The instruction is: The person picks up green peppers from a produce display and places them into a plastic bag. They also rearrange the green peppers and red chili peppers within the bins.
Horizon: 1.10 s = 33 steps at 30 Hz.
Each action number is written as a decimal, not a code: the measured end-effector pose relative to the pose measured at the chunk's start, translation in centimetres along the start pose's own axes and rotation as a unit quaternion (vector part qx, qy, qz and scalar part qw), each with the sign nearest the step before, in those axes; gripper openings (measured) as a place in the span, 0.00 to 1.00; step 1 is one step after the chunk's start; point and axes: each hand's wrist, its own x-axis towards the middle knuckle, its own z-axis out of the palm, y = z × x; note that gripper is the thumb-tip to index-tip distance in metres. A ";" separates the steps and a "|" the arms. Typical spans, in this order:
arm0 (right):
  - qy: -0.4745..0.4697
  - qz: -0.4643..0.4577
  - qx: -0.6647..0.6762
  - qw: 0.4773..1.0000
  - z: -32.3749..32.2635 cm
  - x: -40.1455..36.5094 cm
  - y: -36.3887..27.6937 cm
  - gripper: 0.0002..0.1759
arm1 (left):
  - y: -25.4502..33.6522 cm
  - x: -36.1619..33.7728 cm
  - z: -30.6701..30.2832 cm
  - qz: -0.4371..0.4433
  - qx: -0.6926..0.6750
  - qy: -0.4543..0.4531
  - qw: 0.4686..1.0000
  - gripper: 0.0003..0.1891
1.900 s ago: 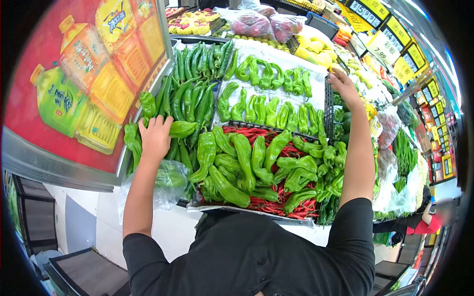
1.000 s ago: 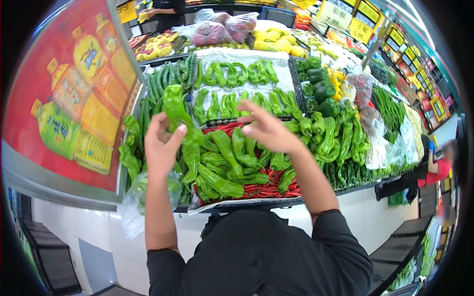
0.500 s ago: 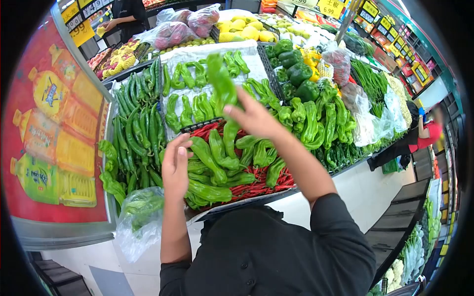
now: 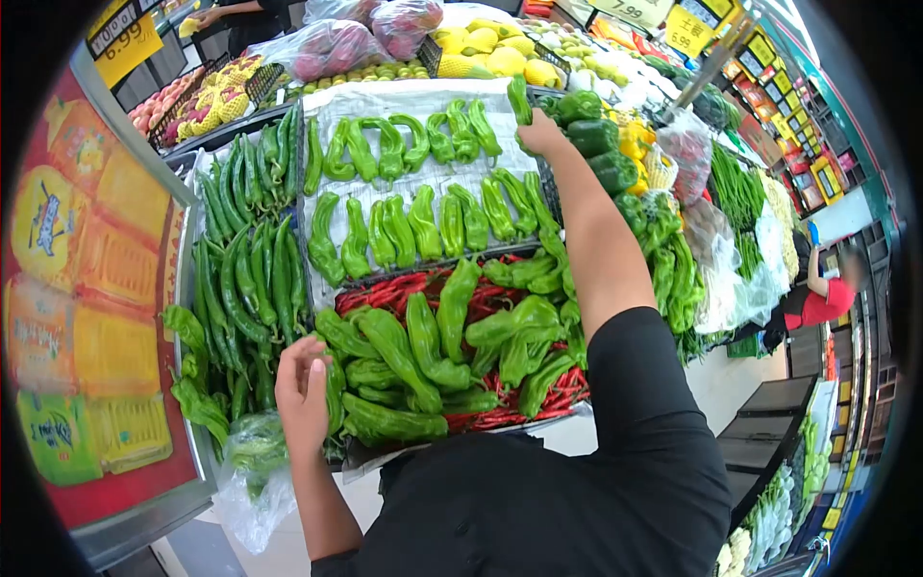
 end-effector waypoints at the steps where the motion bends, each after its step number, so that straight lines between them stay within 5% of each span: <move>1: -0.007 0.015 -0.010 1.000 1.1 0.8 0.3 0.39 | -0.5 0.4 -0.1 0.006 0.016 -0.003 1.000 0.16; 8: 0.018 0.071 -0.049 0.996 6.8 5.3 1.6 0.38 | -0.8 2.3 -0.2 -0.026 0.054 0.023 0.998 0.13; 21: 0.034 0.014 -0.050 0.998 8.9 6.1 5.8 0.41 | -0.4 2.9 -1.0 0.021 0.096 0.029 0.995 0.13; 22: 0.106 -0.063 -0.060 0.991 9.9 7.8 8.0 0.35 | -0.1 2.8 -1.6 0.047 0.119 0.038 0.991 0.13; 25: 0.034 -0.088 -0.037 0.995 7.5 6.5 7.1 0.33 | 2.5 2.5 -4.5 0.092 0.202 0.102 0.970 0.10; 27: 0.045 -0.053 -0.066 0.995 7.4 7.8 8.2 0.41 | 3.3 2.1 -7.3 0.121 0.247 0.172 0.946 0.10; 29: 0.085 -0.151 -0.058 0.983 6.4 6.5 8.3 0.40 | 4.8 1.7 -9.8 0.136 0.338 0.245 0.898 0.10; 30: 0.104 -0.118 -0.060 0.986 6.3 7.0 8.1 0.41 | 4.6 1.7 -11.4 0.129 0.360 0.268 0.884 0.11; 33: 0.025 -0.111 -0.021 0.993 2.4 3.8 4.2 0.44 | 3.3 2.0 -14.3 0.112 0.443 0.263 0.849 0.16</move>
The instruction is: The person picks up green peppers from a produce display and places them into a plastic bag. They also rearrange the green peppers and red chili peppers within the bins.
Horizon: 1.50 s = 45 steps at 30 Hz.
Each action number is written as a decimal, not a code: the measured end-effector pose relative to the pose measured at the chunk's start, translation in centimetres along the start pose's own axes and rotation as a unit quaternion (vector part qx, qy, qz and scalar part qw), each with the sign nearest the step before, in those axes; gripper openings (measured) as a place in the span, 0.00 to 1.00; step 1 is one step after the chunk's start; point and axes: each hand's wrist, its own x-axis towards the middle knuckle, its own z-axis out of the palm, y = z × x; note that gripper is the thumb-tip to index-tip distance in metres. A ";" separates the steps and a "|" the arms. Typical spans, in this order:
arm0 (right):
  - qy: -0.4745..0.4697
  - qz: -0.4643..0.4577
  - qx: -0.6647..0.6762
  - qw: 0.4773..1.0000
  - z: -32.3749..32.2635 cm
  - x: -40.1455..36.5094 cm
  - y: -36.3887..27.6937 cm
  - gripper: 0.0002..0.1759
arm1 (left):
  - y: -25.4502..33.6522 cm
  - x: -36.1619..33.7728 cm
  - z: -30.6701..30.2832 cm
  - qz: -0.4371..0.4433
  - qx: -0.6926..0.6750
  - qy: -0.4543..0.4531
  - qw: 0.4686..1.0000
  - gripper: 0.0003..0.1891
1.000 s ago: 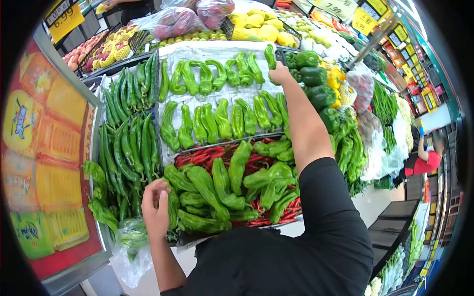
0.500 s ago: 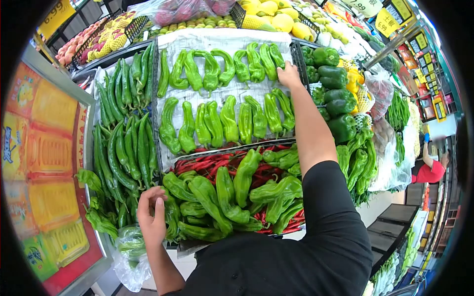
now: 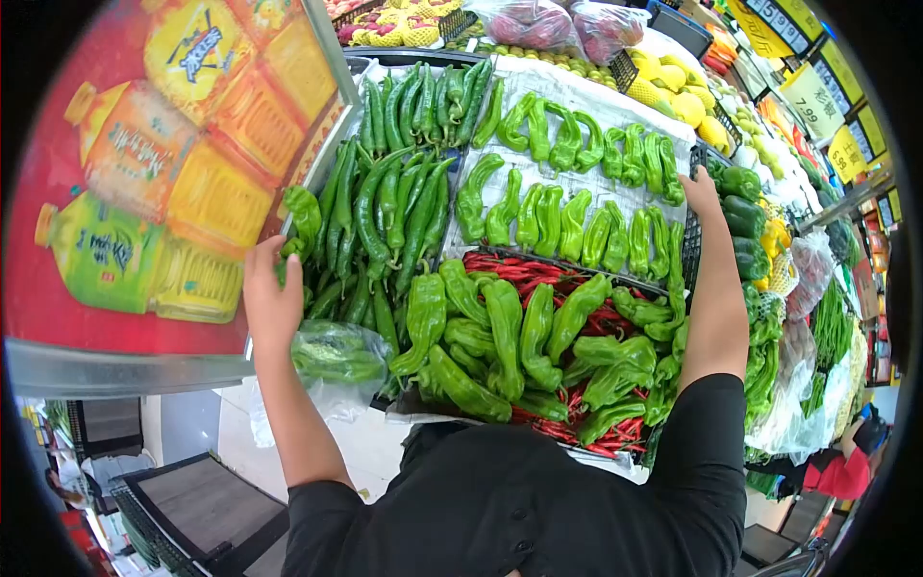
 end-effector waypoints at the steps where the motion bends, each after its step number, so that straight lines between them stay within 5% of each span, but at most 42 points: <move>1: 0.017 -0.015 0.005 1.000 -0.7 -0.3 -0.7 0.44 | -1.6 -0.1 0.7 0.045 0.054 -0.002 0.997 0.17; 5: 0.038 -0.082 0.099 0.991 -4.4 -2.6 -3.3 0.43 | -2.5 0.5 1.8 0.072 0.114 -0.016 0.991 0.22; 6: -0.028 -0.049 0.116 0.992 -8.0 -6.6 -8.0 0.42 | -2.6 0.9 1.8 0.087 0.149 -0.007 0.985 0.24; 12: -0.017 -0.095 0.167 0.981 -13.9 -12.7 -9.8 0.42 | -4.9 1.8 1.3 0.093 0.302 -0.114 0.942 0.23; 18: -0.049 -0.142 0.243 0.958 -16.4 -21.3 -9.2 0.34 | -4.7 1.1 1.9 0.103 0.310 -0.111 0.939 0.21; 27: -0.080 -0.179 0.279 0.940 -17.7 -29.4 -10.3 0.31 | -3.8 0.0 -2.5 0.177 0.047 -0.106 0.977 0.26; 34: -0.099 -0.243 0.321 0.910 -16.0 -33.5 -15.9 0.28 | 5.9 -0.8 -11.0 0.220 -0.040 0.094 0.970 0.18; 37: -0.152 -0.305 0.343 0.875 -12.0 -36.0 -18.6 0.21 | 8.2 -1.8 -10.3 0.191 -0.232 0.175 0.938 0.16; 38: -0.260 -0.269 0.403 0.835 -11.7 -37.9 -21.1 0.20 | 8.7 -2.1 -9.3 0.168 -0.303 0.195 0.918 0.13; 40: -0.311 -0.370 0.339 0.807 -6.7 -39.7 -22.6 0.23 | 10.2 -4.3 -6.4 0.068 -0.451 0.185 0.871 0.12; 41: -0.364 -0.349 0.369 0.781 -4.9 -41.3 -23.9 0.29 | 11.4 -5.5 -4.4 0.015 -0.522 0.172 0.836 0.12; 43: -0.317 -0.259 0.564 0.717 1.2 -44.9 -25.7 0.37 | 14.0 -8.8 0.3 0.026 -0.563 0.140 0.814 0.12; 44: -0.270 -0.159 0.638 0.703 2.5 -45.0 -27.7 0.39 | 14.4 -11.2 1.7 -0.008 -0.436 0.082 0.896 0.13; 45: -0.237 -0.057 0.700 0.672 3.9 -45.5 -29.3 0.40 | 13.4 -12.6 3.5 0.165 -0.337 0.046 0.926 0.17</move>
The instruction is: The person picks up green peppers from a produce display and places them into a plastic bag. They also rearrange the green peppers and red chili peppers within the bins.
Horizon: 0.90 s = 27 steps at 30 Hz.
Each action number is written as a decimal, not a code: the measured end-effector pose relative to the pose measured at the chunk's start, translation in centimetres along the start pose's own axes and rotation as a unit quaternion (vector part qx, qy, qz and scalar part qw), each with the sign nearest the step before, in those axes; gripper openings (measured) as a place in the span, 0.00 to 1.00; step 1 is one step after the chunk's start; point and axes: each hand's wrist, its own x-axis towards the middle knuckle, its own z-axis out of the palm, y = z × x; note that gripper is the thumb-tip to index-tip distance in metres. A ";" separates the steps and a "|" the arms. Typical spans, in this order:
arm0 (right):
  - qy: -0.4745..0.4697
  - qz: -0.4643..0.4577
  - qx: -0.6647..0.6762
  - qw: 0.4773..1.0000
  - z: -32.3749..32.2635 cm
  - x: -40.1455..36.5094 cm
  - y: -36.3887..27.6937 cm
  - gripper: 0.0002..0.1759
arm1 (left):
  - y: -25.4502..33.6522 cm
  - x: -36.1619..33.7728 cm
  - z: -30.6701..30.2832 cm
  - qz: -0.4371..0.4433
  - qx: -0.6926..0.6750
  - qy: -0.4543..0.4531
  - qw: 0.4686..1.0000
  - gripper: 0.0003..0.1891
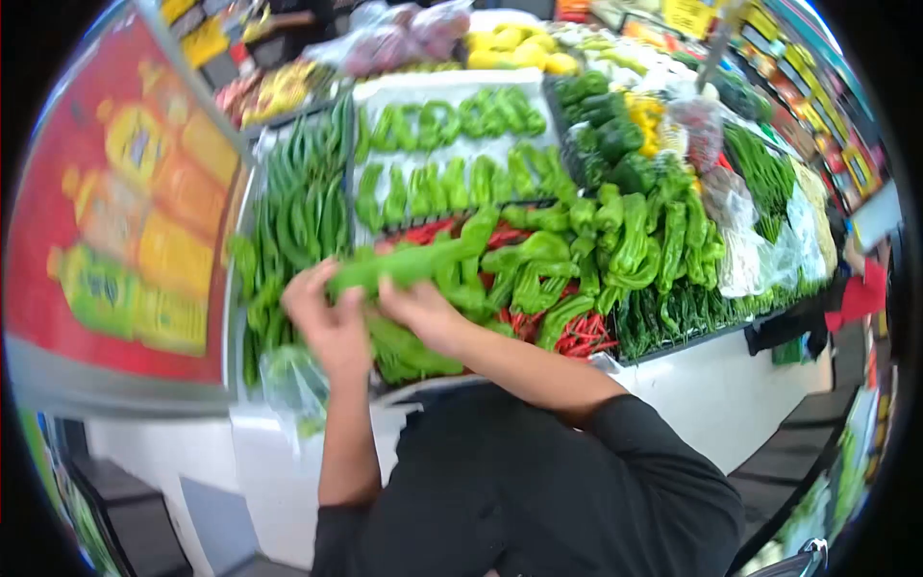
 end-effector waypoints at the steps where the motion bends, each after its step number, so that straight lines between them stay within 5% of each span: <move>1: 0.069 0.003 0.046 0.997 1.1 0.9 0.1 0.38 | -1.1 -2.1 -2.6 -0.019 0.110 -0.048 0.993 0.22; 3: 0.136 0.027 0.093 0.986 2.4 4.2 1.3 0.32 | -3.4 -8.1 -10.4 -0.121 0.251 -0.015 0.960 0.40; 6: 0.142 -0.023 0.092 0.985 0.0 5.7 2.2 0.26 | -9.8 -17.8 -13.7 -0.269 0.448 -0.228 0.821 0.50; 9: 0.165 0.029 0.088 0.982 -1.5 5.9 3.1 0.31 | -11.6 -19.4 -10.3 -0.317 0.275 -0.150 0.895 0.62; 12: 0.153 0.046 0.084 0.983 -2.6 6.0 4.4 0.34 | -13.6 -19.9 -9.7 -0.282 0.298 -0.117 0.904 0.57; 17: 0.154 -0.007 -0.009 0.988 -4.6 6.3 2.7 0.22 | -12.2 -18.4 -12.6 -0.303 0.263 -0.147 0.904 0.49; 22: 0.032 0.001 -0.064 0.997 -7.0 5.9 -0.7 0.22 | -9.2 -18.8 -15.7 -0.309 0.249 -0.184 0.899 0.43; 27: -0.114 0.016 -0.035 0.993 -5.3 1.7 -1.4 0.24 | -5.1 -27.0 -18.0 -0.373 0.334 -0.026 0.865 0.33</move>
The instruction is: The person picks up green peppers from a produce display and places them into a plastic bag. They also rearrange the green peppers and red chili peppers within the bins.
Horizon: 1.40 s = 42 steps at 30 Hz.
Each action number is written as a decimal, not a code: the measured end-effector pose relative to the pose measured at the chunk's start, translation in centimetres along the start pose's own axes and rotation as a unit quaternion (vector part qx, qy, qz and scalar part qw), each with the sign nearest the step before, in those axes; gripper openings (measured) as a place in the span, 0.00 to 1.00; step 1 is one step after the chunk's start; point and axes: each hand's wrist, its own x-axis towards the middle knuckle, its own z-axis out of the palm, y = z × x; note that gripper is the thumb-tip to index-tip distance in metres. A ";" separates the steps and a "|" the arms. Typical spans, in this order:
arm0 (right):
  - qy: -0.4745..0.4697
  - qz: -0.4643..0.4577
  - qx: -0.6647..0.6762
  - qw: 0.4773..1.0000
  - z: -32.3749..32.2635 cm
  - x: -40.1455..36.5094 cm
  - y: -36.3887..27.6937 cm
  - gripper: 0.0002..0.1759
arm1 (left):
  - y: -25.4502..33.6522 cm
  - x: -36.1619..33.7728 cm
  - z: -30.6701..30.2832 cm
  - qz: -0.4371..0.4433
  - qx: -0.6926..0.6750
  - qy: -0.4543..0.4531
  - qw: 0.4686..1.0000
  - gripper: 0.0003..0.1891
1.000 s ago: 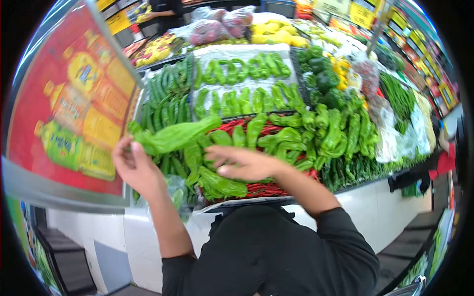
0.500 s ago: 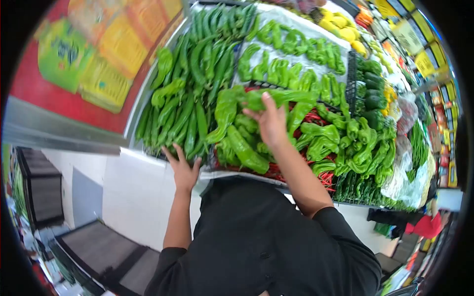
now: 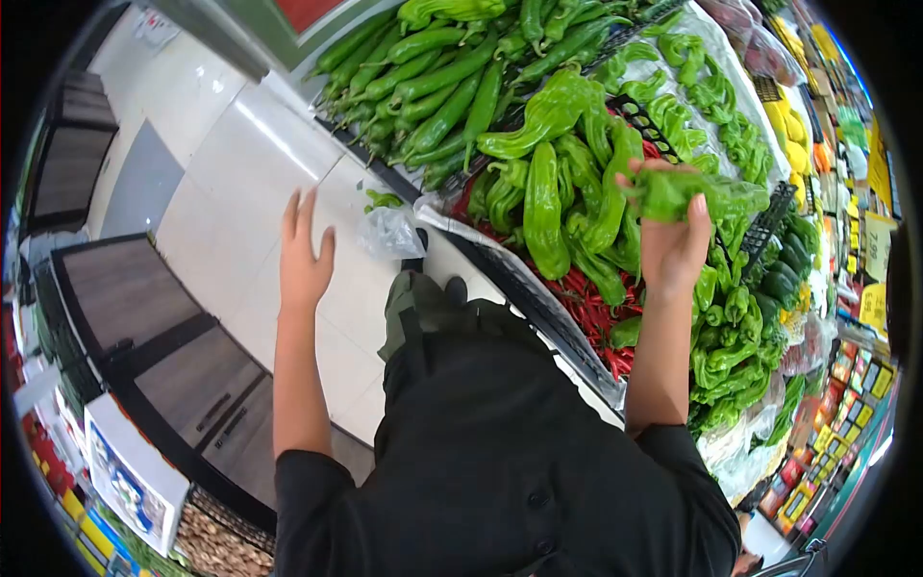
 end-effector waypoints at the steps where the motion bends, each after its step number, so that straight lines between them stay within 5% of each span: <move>1: -0.033 0.006 0.015 0.999 0.6 -1.1 -0.2 0.24 | -1.8 -2.6 0.5 -0.044 0.009 0.013 0.999 0.31; 6: -0.178 0.059 0.032 0.982 4.4 -7.1 0.4 0.28 | -11.4 -13.1 4.3 -0.117 0.031 -0.034 0.992 0.23; 8: -0.306 0.126 0.031 0.943 5.4 -9.1 2.0 0.28 | -14.2 -15.5 6.2 -0.190 0.031 -0.101 0.976 0.21; 9: -0.437 0.107 -0.123 0.885 5.7 -8.6 3.0 0.27 | -15.8 -16.4 7.7 -0.227 0.029 -0.132 0.965 0.20; 12: -0.369 0.381 -0.100 0.842 7.3 -14.2 13.8 0.28 | -21.2 -18.7 13.5 -0.287 -0.065 -0.144 0.945 0.20; 14: -0.331 0.450 -0.192 0.807 8.4 -15.3 22.2 0.31 | -24.9 -19.7 18.1 -0.343 -0.121 -0.149 0.920 0.22; 22: -0.361 0.292 -0.509 0.725 1.9 -15.4 64.2 0.29 | -40.3 -17.9 37.0 -0.468 -0.130 -0.141 0.863 0.34; 24: -0.418 0.274 -0.551 0.668 1.8 -12.0 70.5 0.33 | -42.5 -15.8 39.5 -0.453 -0.101 -0.154 0.873 0.38; 27: -0.447 0.173 -0.566 0.671 2.0 -8.5 79.4 0.38 | -46.5 -13.4 43.9 -0.467 -0.002 -0.135 0.874 0.48; 30: -0.468 0.209 -0.542 0.666 1.9 -5.6 88.0 0.48 | -51.3 -11.7 48.4 -0.456 0.005 -0.115 0.883 0.59; 35: -0.498 0.220 -0.625 0.559 4.4 -4.3 93.5 0.53 | -53.6 -10.3 55.4 -0.440 -0.239 -0.049 0.864 0.66; 37: -0.491 0.263 -0.621 0.552 4.5 -3.9 95.6 0.55 | -54.2 -9.7 59.6 -0.412 -0.297 0.004 0.862 0.66; 42: -0.476 0.375 -0.519 0.603 3.3 -4.1 98.5 0.54 | -52.3 -7.6 58.9 -0.503 -0.455 -0.051 0.733 0.55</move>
